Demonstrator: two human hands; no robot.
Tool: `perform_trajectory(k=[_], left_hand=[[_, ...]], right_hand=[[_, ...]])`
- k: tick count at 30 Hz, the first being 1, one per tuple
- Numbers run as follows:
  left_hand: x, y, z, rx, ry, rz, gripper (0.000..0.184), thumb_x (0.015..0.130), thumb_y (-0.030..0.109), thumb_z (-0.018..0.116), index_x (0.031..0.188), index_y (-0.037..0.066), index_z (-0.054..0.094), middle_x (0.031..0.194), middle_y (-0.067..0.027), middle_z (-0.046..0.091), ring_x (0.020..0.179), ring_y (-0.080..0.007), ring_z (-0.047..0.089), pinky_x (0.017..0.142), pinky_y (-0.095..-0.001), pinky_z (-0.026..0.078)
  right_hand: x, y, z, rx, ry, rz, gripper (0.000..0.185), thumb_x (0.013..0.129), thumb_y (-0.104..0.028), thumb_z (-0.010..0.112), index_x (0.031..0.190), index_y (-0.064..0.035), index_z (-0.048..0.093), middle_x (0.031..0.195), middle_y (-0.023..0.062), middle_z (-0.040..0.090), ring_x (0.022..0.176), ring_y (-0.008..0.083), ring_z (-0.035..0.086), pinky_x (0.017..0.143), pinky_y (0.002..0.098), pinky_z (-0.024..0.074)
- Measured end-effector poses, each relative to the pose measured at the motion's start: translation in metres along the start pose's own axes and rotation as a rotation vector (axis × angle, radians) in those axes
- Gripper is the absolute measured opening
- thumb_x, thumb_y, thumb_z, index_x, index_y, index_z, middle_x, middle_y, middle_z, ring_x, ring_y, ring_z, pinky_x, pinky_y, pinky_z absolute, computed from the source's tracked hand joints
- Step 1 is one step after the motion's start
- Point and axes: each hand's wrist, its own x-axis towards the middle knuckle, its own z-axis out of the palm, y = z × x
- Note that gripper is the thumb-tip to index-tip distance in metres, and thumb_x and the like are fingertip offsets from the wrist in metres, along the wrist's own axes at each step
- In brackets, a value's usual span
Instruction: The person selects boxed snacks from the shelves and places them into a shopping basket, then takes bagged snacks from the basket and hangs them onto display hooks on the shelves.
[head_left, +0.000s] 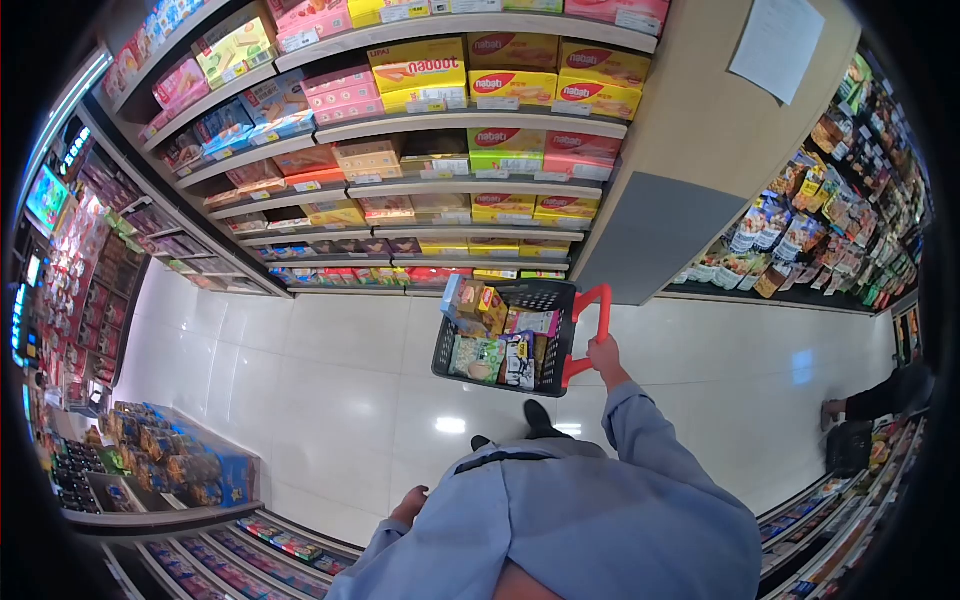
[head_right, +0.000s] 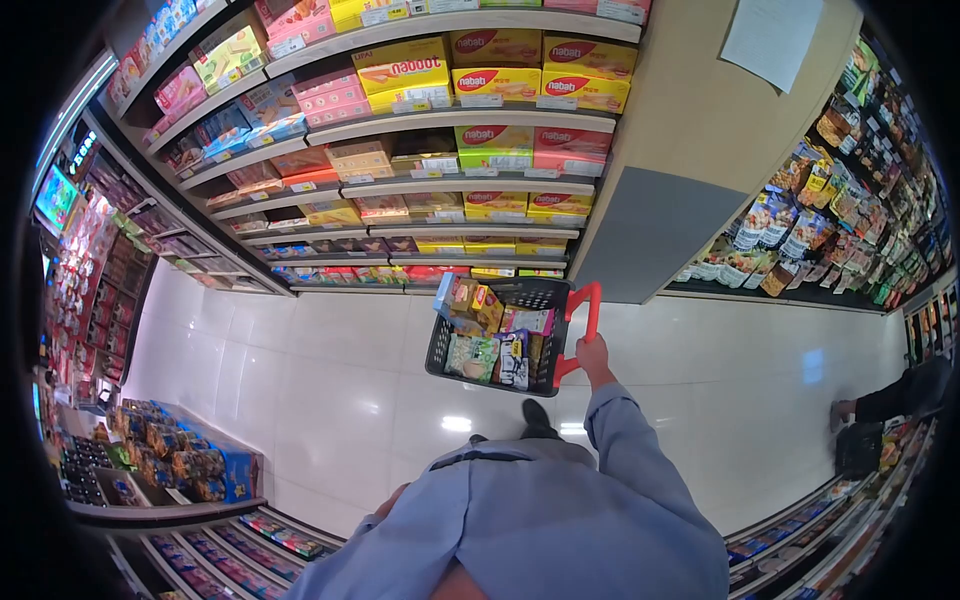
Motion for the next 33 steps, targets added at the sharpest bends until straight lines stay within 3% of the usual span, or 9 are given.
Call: perform_trajectory(k=[2,8,9,14,17,18,24,31,33], left_hand=[[-0.020,0.035,-0.021,0.005,-0.008,0.026,0.057,0.083,0.033,0.065,0.126,-0.003,0.057,0.110,-0.0244,0.067,0.108,-0.0352,0.063,0.095,-0.0400,0.049],[-0.021,0.111,-0.041,0.158,0.160,0.034,0.055,0.084,0.031,0.062,0.127,-0.003,0.056,0.108,-0.0238,0.068,0.106,-0.0346,0.064,0.096,-0.0392,0.049],[-0.014,0.116,-0.039,0.191,0.158,0.060,0.055,0.084,0.031,0.062,0.127,-0.002,0.056,0.108,-0.0234,0.068,0.106,-0.0343,0.064,0.096,-0.0393,0.049],[0.006,0.152,0.002,0.294,0.193,0.149,0.054,0.083,0.034,0.063,0.124,-0.002,0.058,0.116,-0.0246,0.065,0.110,-0.0367,0.062,0.097,-0.0403,0.049],[-0.011,0.207,0.031,0.217,0.156,0.139,0.052,0.085,0.030,0.061,0.126,-0.003,0.057,0.115,-0.0246,0.065,0.110,-0.0373,0.062,0.097,-0.0401,0.048],[-0.015,0.222,0.043,0.190,0.140,0.134,0.053,0.086,0.030,0.061,0.126,-0.003,0.056,0.114,-0.0244,0.065,0.109,-0.0367,0.063,0.097,-0.0401,0.048],[-0.028,0.265,0.100,0.166,0.110,0.069,0.055,0.087,0.032,0.060,0.129,-0.003,0.054,0.109,-0.0237,0.068,0.105,-0.0354,0.065,0.093,-0.0396,0.050],[-0.038,0.267,0.107,0.281,0.110,0.012,0.055,0.086,0.033,0.061,0.128,-0.002,0.055,0.112,-0.0239,0.066,0.108,-0.0355,0.063,0.095,-0.0406,0.050],[-0.034,0.268,0.105,0.349,0.120,0.017,0.055,0.085,0.033,0.062,0.127,-0.002,0.056,0.111,-0.0239,0.067,0.107,-0.0356,0.063,0.095,-0.0410,0.050]], right_hand=[[-0.009,-0.008,-0.004,0.080,-0.020,0.010,0.018,0.086,-0.018,0.056,0.097,-0.0047,0.059,0.075,0.0102,0.066,0.064,0.0244,0.065,0.052,0.0414,0.0512],[-0.027,-0.039,-0.028,0.257,-0.318,0.319,0.035,0.088,-0.026,0.054,0.120,-0.0094,0.054,0.107,0.0109,0.064,0.098,0.0242,0.061,0.076,0.0473,0.0469],[-0.028,-0.040,-0.030,0.271,-0.355,0.345,0.042,0.089,-0.027,0.055,0.127,-0.0112,0.050,0.114,0.0113,0.062,0.108,0.0249,0.057,0.087,0.0522,0.0411],[-0.028,-0.034,-0.046,0.249,-0.429,0.294,0.040,0.086,-0.030,0.060,0.122,-0.0135,0.055,0.108,0.0086,0.063,0.107,0.0262,0.056,0.089,0.0546,0.0393],[-0.022,-0.024,-0.051,0.260,-0.486,0.200,0.037,0.084,-0.030,0.062,0.117,-0.0142,0.057,0.104,0.0069,0.062,0.104,0.0257,0.056,0.088,0.0557,0.0390],[-0.030,-0.033,-0.056,0.290,-0.345,0.143,0.015,0.081,-0.014,0.063,0.088,-0.0024,0.065,0.073,0.0071,0.064,0.066,0.0194,0.062,0.061,0.0331,0.0473],[0.001,0.007,-0.060,0.177,-0.407,-0.030,0.022,0.081,-0.020,0.067,0.094,-0.0020,0.066,0.078,0.0116,0.067,0.072,0.0222,0.066,0.066,0.0365,0.0507],[0.029,0.040,-0.076,0.142,-0.379,-0.089,0.029,0.081,-0.028,0.068,0.096,-0.0033,0.066,0.091,0.0162,0.070,0.087,0.0304,0.068,0.078,0.0387,0.0527],[0.034,0.048,-0.084,0.094,-0.351,-0.170,0.024,0.084,-0.021,0.066,0.097,-0.0016,0.064,0.085,0.0121,0.069,0.081,0.0237,0.068,0.073,0.0349,0.0532]])
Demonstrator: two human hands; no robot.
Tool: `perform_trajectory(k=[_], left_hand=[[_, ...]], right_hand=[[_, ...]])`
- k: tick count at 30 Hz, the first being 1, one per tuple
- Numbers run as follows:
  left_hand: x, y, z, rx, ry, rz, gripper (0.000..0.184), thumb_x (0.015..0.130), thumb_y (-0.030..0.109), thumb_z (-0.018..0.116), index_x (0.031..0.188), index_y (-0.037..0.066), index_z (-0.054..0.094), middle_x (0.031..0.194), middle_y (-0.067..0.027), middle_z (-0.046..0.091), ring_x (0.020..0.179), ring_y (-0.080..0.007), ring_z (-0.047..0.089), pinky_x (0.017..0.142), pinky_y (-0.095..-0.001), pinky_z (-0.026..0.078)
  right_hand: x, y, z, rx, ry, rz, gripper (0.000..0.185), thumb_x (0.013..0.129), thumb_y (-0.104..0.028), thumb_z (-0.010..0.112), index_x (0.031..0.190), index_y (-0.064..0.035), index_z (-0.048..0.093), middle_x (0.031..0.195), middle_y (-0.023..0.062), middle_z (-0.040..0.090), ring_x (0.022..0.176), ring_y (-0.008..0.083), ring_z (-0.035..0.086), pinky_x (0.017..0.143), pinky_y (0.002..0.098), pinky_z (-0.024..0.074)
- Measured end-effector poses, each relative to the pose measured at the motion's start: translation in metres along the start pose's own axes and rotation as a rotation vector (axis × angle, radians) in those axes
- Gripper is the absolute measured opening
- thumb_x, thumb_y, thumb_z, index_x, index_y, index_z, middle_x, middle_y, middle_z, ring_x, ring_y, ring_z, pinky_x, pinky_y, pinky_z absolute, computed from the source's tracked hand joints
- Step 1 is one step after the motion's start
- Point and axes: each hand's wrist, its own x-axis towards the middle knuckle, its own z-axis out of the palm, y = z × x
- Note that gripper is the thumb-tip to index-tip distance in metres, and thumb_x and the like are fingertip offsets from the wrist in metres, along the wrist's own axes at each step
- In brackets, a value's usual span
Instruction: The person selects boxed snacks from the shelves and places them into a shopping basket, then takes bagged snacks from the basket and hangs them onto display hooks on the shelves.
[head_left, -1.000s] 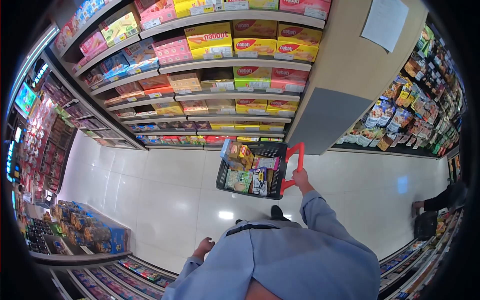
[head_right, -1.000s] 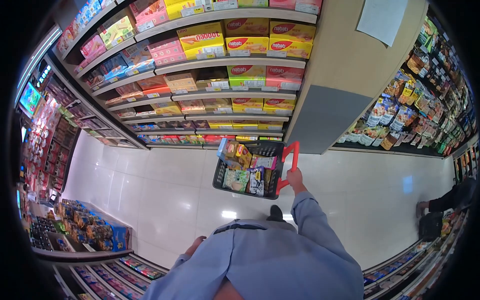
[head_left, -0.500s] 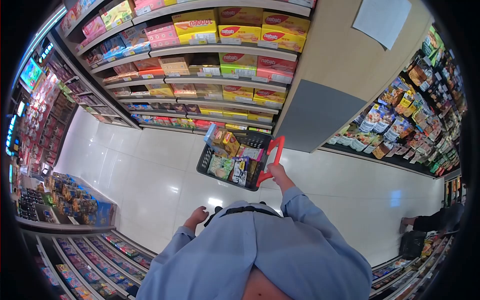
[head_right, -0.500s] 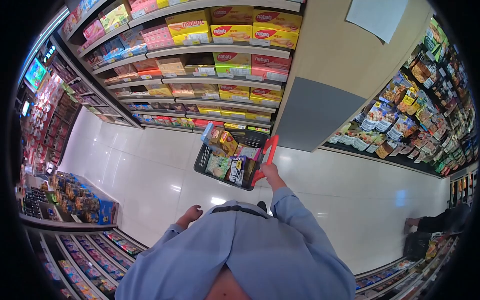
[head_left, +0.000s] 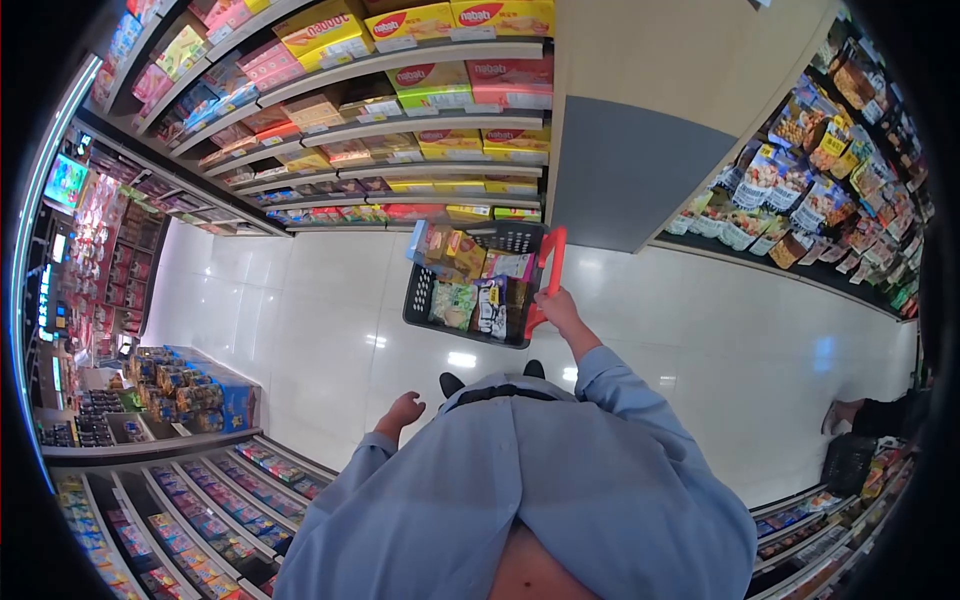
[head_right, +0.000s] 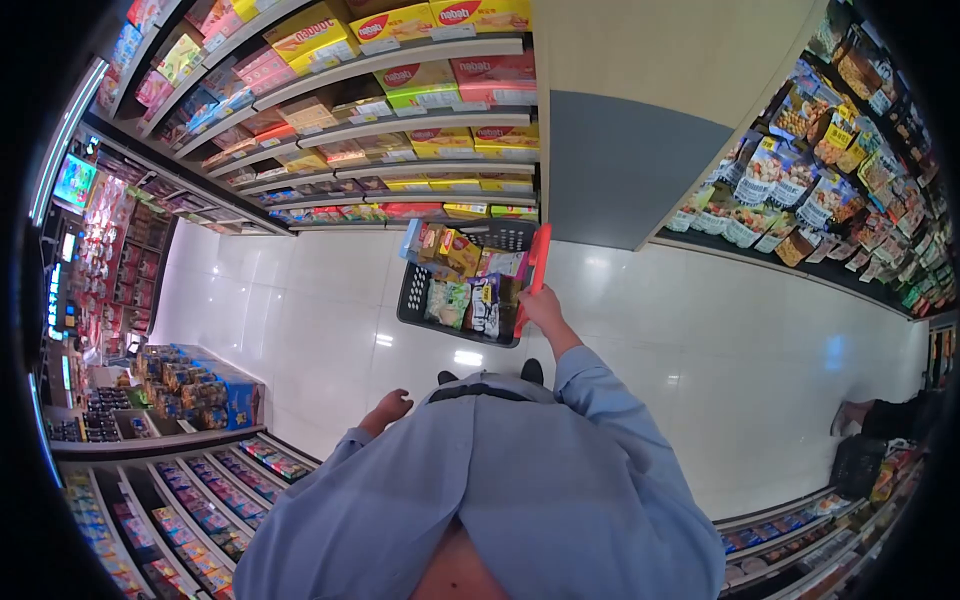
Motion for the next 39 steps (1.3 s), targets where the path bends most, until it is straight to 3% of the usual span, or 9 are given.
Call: perform_trajectory(k=[4,13,18,25,31,33,39], left_hand=[[0.005,0.031,-0.014,-0.014,0.040,0.041,0.052,0.085,0.031,0.061,0.127,0.000,0.055,0.110,-0.0230,0.067,0.105,-0.0360,0.064,0.093,-0.0414,0.051],[0.023,0.104,-0.020,-0.011,-0.004,0.181,0.055,0.087,0.032,0.061,0.130,0.000,0.054,0.119,-0.0247,0.063,0.111,-0.0374,0.062,0.095,-0.0417,0.050],[0.028,0.117,-0.029,0.024,0.005,0.175,0.055,0.087,0.032,0.062,0.130,-0.001,0.053,0.119,-0.0249,0.063,0.111,-0.0370,0.062,0.095,-0.0420,0.050],[0.034,0.097,-0.022,0.026,-0.019,0.138,0.053,0.088,0.032,0.061,0.129,0.000,0.054,0.119,-0.0235,0.064,0.110,-0.0367,0.062,0.095,-0.0423,0.050],[0.031,0.061,-0.028,-0.053,0.038,0.033,0.051,0.086,0.030,0.060,0.128,0.001,0.055,0.113,-0.0223,0.066,0.107,-0.0356,0.063,0.094,-0.0411,0.050],[0.027,0.040,-0.029,-0.098,0.081,-0.024,0.051,0.085,0.029,0.060,0.126,0.000,0.056,0.110,-0.0217,0.068,0.106,-0.0354,0.064,0.094,-0.0407,0.050],[0.037,-0.035,-0.019,-0.076,0.071,-0.097,0.052,0.083,0.030,0.061,0.123,-0.003,0.059,0.122,-0.0245,0.062,0.118,-0.0372,0.057,0.102,-0.0412,0.045]], right_hand=[[-0.001,0.015,-0.018,-0.019,0.093,-0.034,0.020,0.086,-0.019,0.063,0.096,-0.0010,0.063,0.082,0.0115,0.068,0.078,0.0210,0.068,0.071,0.0335,0.0534],[-0.017,0.015,-0.074,-0.110,0.153,-0.015,0.028,0.085,-0.026,0.061,0.102,-0.0044,0.064,0.093,0.0161,0.068,0.089,0.0313,0.067,0.079,0.0378,0.0514],[-0.020,0.022,-0.097,-0.070,0.198,0.021,0.027,0.085,-0.022,0.059,0.103,-0.0015,0.063,0.089,0.0162,0.069,0.085,0.0294,0.068,0.078,0.0378,0.0520],[-0.013,0.041,-0.107,0.120,0.201,0.008,0.021,0.086,-0.012,0.054,0.101,0.0022,0.059,0.080,0.0139,0.067,0.074,0.0220,0.069,0.067,0.0321,0.0532],[-0.008,0.044,-0.099,0.181,0.194,0.003,0.022,0.084,-0.009,0.055,0.101,0.0034,0.059,0.079,0.0144,0.066,0.073,0.0227,0.068,0.066,0.0332,0.0532],[-0.015,0.032,-0.098,0.025,0.242,0.000,0.022,0.081,-0.009,0.056,0.099,0.0032,0.060,0.080,0.0151,0.067,0.074,0.0245,0.068,0.068,0.0349,0.0532],[-0.007,0.037,-0.085,-0.200,0.309,-0.002,0.019,0.078,-0.009,0.059,0.093,0.0015,0.062,0.078,0.0148,0.067,0.075,0.0269,0.068,0.070,0.0371,0.0532]])
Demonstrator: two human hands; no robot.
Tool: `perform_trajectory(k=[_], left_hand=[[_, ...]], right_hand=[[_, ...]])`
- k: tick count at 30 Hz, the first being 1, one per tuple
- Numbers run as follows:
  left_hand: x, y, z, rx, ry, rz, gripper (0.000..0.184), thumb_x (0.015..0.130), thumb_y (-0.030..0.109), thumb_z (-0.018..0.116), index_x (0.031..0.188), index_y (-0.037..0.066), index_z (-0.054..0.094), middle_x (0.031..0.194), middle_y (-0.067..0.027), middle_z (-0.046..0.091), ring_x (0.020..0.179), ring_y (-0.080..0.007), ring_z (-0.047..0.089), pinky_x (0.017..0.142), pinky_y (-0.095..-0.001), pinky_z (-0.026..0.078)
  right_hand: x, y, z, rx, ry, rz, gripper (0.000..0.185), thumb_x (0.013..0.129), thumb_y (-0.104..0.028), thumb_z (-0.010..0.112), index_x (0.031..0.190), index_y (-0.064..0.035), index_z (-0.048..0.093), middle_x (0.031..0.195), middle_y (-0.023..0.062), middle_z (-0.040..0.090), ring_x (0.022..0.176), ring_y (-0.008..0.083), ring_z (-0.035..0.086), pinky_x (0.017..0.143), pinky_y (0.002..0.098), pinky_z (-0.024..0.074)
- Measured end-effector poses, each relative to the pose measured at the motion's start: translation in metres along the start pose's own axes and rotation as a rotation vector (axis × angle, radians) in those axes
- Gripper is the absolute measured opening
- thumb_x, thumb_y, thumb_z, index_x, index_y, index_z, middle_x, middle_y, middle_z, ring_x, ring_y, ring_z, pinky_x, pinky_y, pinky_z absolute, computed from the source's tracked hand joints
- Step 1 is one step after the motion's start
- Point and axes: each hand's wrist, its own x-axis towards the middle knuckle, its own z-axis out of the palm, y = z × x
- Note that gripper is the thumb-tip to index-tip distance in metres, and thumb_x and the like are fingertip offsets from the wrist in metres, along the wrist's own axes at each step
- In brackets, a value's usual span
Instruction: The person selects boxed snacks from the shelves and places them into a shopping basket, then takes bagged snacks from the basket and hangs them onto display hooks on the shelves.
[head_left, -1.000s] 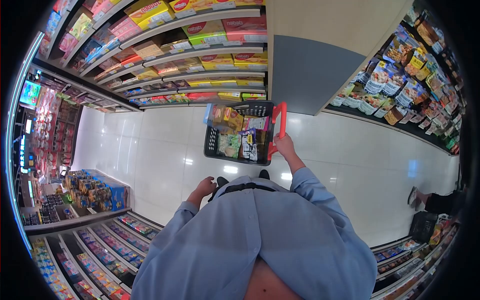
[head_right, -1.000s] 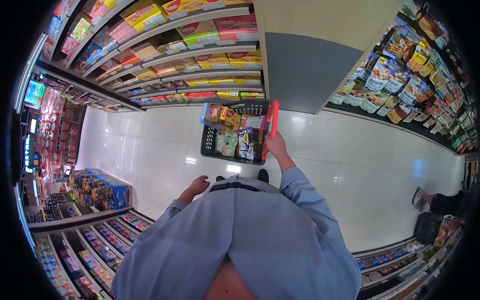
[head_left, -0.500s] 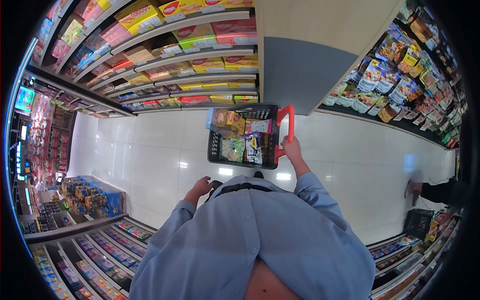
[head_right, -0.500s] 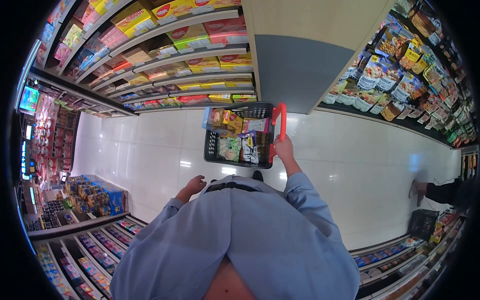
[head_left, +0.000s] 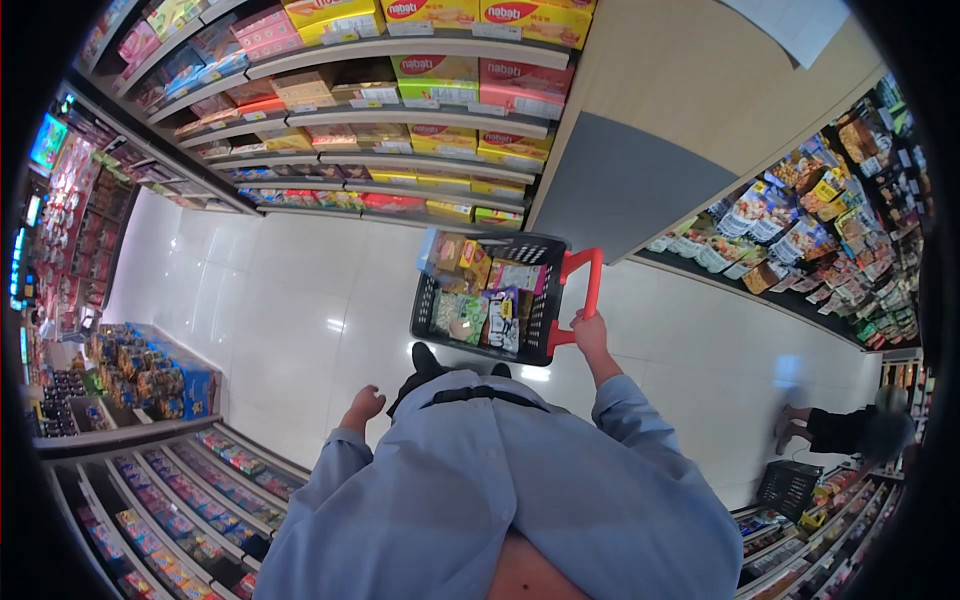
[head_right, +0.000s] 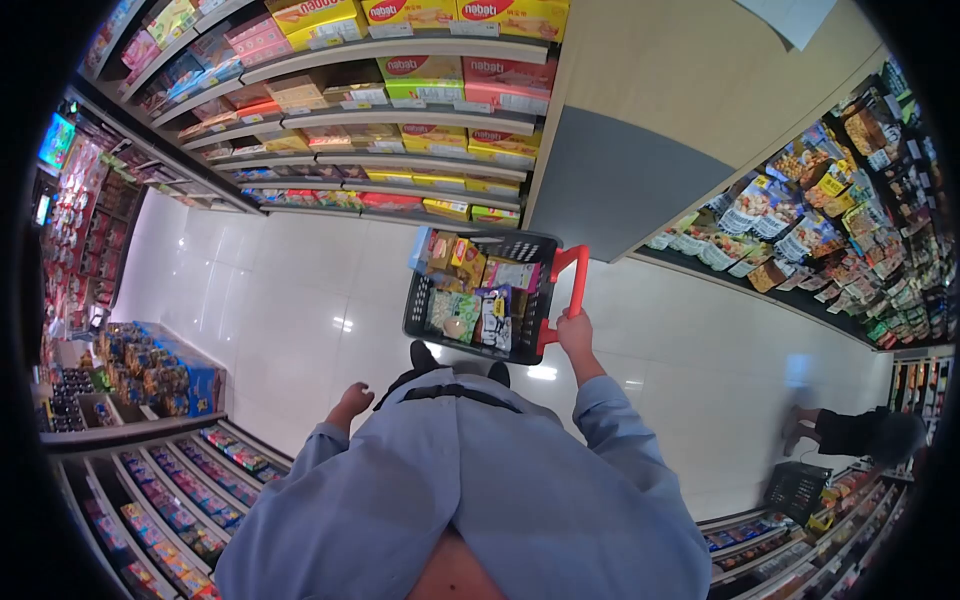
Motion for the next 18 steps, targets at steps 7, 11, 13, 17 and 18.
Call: perform_trajectory(k=[7,11,13,17,18], left_hand=[[0.067,-0.024,-0.046,0.068,-0.007,0.093,0.054,0.083,0.033,0.061,0.125,-0.001,0.060,0.123,-0.0246,0.061,0.118,-0.0370,0.057,0.103,-0.0403,0.044],[0.105,0.000,-0.095,-0.083,0.038,0.181,0.052,0.083,0.030,0.062,0.123,-0.003,0.059,0.119,-0.0251,0.063,0.115,-0.0371,0.059,0.100,-0.0405,0.046],[0.107,0.020,-0.125,-0.110,0.036,0.225,0.051,0.084,0.028,0.062,0.124,-0.003,0.057,0.108,-0.0231,0.068,0.105,-0.0360,0.064,0.093,-0.0407,0.050],[0.122,0.024,-0.165,-0.124,-0.016,0.288,0.051,0.084,0.027,0.061,0.126,-0.002,0.055,0.106,-0.0230,0.068,0.103,-0.0356,0.065,0.091,-0.0408,0.051],[0.130,0.016,-0.167,-0.112,-0.021,0.294,0.051,0.084,0.027,0.061,0.126,-0.002,0.055,0.107,-0.0230,0.068,0.103,-0.0358,0.064,0.092,-0.0407,0.051]], right_hand=[[-0.008,-0.019,0.022,-0.071,-0.032,0.088,0.020,0.081,-0.017,0.059,0.094,-0.0028,0.066,0.090,0.0204,0.069,0.089,0.0369,0.067,0.080,0.0441,0.0531],[-0.009,-0.030,0.042,-0.123,-0.004,0.111,0.019,0.082,-0.017,0.057,0.090,-0.0022,0.067,0.079,0.0160,0.068,0.079,0.0300,0.068,0.072,0.0398,0.0537],[-0.009,-0.034,0.052,-0.168,0.020,0.130,0.019,0.082,-0.018,0.057,0.086,-0.0019,0.067,0.074,0.0135,0.068,0.074,0.0261,0.069,0.070,0.0377,0.0540],[-0.016,-0.051,0.064,-0.310,0.031,0.173,0.024,0.082,-0.024,0.057,0.087,-0.0025,0.067,0.073,0.0132,0.068,0.071,0.0254,0.069,0.066,0.0389,0.0546],[-0.019,-0.056,0.065,-0.347,0.030,0.175,0.025,0.081,-0.025,0.057,0.088,-0.0026,0.066,0.073,0.0132,0.067,0.069,0.0251,0.069,0.064,0.0391,0.0547]])
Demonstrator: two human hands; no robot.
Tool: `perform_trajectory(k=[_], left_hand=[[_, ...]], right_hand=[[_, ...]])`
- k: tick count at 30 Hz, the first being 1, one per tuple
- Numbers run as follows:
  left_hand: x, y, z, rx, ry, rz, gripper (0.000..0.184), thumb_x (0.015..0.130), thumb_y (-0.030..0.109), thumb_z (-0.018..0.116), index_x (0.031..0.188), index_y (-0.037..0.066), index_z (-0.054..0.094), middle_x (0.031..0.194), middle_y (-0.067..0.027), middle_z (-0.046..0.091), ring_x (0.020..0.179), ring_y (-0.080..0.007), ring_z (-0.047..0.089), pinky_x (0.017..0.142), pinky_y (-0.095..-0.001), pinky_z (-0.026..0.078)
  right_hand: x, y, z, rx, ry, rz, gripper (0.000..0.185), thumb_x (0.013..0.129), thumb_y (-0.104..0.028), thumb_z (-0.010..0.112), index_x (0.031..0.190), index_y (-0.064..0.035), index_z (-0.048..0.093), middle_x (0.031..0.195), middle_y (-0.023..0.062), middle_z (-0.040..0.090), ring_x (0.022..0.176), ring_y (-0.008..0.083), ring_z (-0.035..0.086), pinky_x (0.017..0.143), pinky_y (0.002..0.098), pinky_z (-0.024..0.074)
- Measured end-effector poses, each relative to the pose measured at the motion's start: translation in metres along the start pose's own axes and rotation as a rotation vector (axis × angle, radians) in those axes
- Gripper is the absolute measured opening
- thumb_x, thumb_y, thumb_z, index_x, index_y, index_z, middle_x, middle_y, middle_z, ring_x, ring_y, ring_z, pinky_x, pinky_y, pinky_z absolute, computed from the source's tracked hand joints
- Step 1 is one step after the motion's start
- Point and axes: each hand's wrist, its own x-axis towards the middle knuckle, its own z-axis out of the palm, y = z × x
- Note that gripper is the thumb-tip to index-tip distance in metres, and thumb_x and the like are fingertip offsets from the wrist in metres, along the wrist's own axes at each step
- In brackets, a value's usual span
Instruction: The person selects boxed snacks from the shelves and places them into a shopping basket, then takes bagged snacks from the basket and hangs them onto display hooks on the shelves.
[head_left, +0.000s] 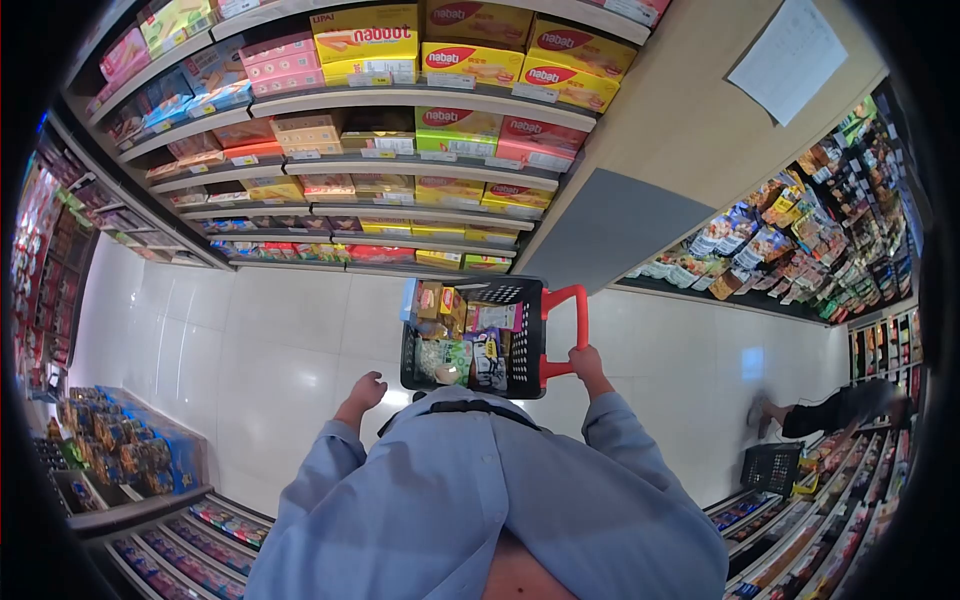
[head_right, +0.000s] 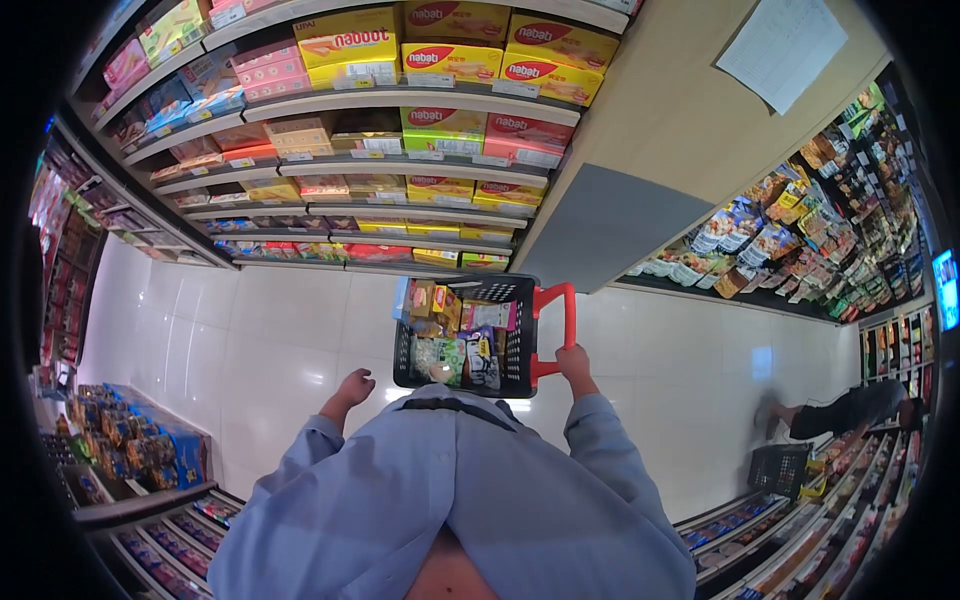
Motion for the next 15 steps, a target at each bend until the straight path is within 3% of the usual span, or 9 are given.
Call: perform_trajectory(k=[6,15], left_hand=[[0.005,-0.082,-0.005,0.092,-0.052,-0.005,0.052,0.084,0.029,0.061,0.124,-0.004,0.057,0.115,-0.0240,0.065,0.109,-0.0376,0.062,0.097,-0.0408,0.048],[-0.023,-0.143,-0.003,0.132,-0.120,-0.143,0.052,0.083,0.032,0.061,0.122,-0.003,0.060,0.125,-0.0243,0.060,0.120,-0.0372,0.056,0.103,-0.0410,0.045]], right_hand=[[-0.015,-0.023,0.001,0.018,-0.160,0.172,0.030,0.081,-0.024,0.056,0.098,-0.0007,0.062,0.072,0.0126,0.065,0.058,0.0227,0.066,0.050,0.0368,0.0520],[-0.055,-0.081,0.001,0.131,-0.263,0.298,0.030,0.081,-0.023,0.058,0.099,0.0000,0.063,0.076,0.0113,0.066,0.060,0.0220,0.066,0.050,0.0360,0.0522]])
